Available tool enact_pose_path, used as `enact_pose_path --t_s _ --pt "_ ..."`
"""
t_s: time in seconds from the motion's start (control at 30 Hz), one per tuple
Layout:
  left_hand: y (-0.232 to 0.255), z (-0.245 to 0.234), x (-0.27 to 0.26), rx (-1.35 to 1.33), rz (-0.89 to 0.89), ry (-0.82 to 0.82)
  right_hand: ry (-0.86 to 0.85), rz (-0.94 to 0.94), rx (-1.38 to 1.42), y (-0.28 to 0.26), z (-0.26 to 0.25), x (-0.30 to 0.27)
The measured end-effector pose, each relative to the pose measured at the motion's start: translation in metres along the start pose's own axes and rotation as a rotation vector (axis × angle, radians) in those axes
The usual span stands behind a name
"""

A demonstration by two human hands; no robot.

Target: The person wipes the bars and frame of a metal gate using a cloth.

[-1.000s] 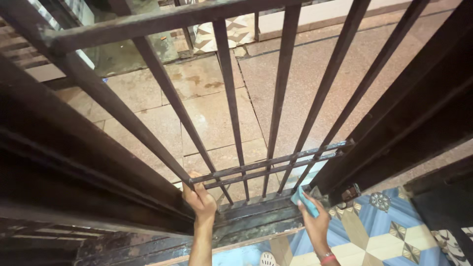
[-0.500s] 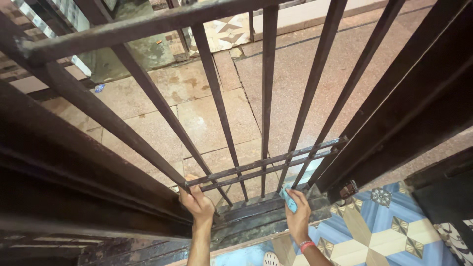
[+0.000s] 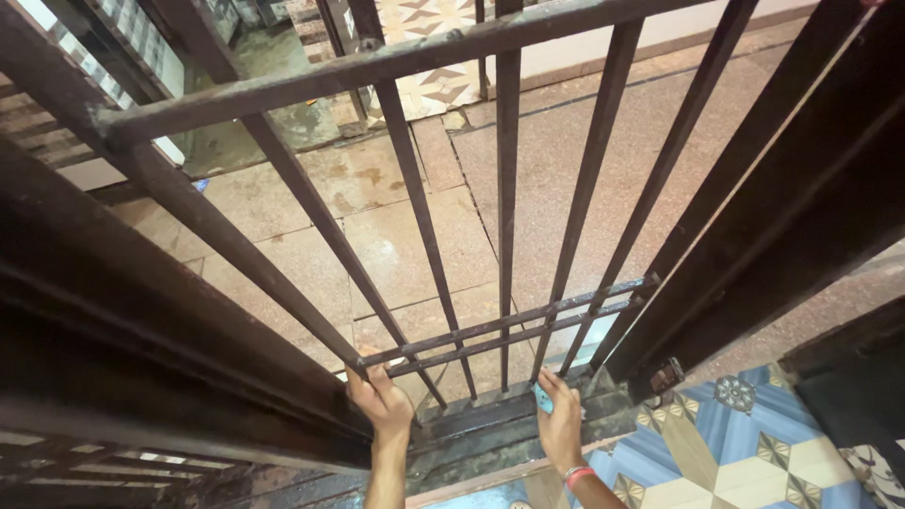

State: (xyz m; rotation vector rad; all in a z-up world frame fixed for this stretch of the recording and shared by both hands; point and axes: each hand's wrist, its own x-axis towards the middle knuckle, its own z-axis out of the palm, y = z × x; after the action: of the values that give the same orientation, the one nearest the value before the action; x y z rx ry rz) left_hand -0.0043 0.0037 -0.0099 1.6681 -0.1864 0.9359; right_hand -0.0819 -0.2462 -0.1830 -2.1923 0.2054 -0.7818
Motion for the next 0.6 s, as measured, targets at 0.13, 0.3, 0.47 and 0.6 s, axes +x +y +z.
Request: enact_pose_path --t_s 0.13,0.3,0.47,0.6 --pt "0.001 0.001 -0.001 -0.017 0.019 -0.010 -0.223 0.115 -0.057 0.008 -0.024 0.009" --pt "-0.001 0.000 -0.002 0.008 0.011 0.005 -0.068 0.031 -0.016 0.006 -0.002 -0.002" --pt "0.001 -0.001 -0.002 -0.014 -0.008 -0.007 -0.241 0.082 -0.074 0.024 -0.028 0.004" --pt "-0.001 0.002 -0.003 -0.002 0.007 0.012 -0.051 -0.035 -0.011 0.004 -0.006 -0.001"
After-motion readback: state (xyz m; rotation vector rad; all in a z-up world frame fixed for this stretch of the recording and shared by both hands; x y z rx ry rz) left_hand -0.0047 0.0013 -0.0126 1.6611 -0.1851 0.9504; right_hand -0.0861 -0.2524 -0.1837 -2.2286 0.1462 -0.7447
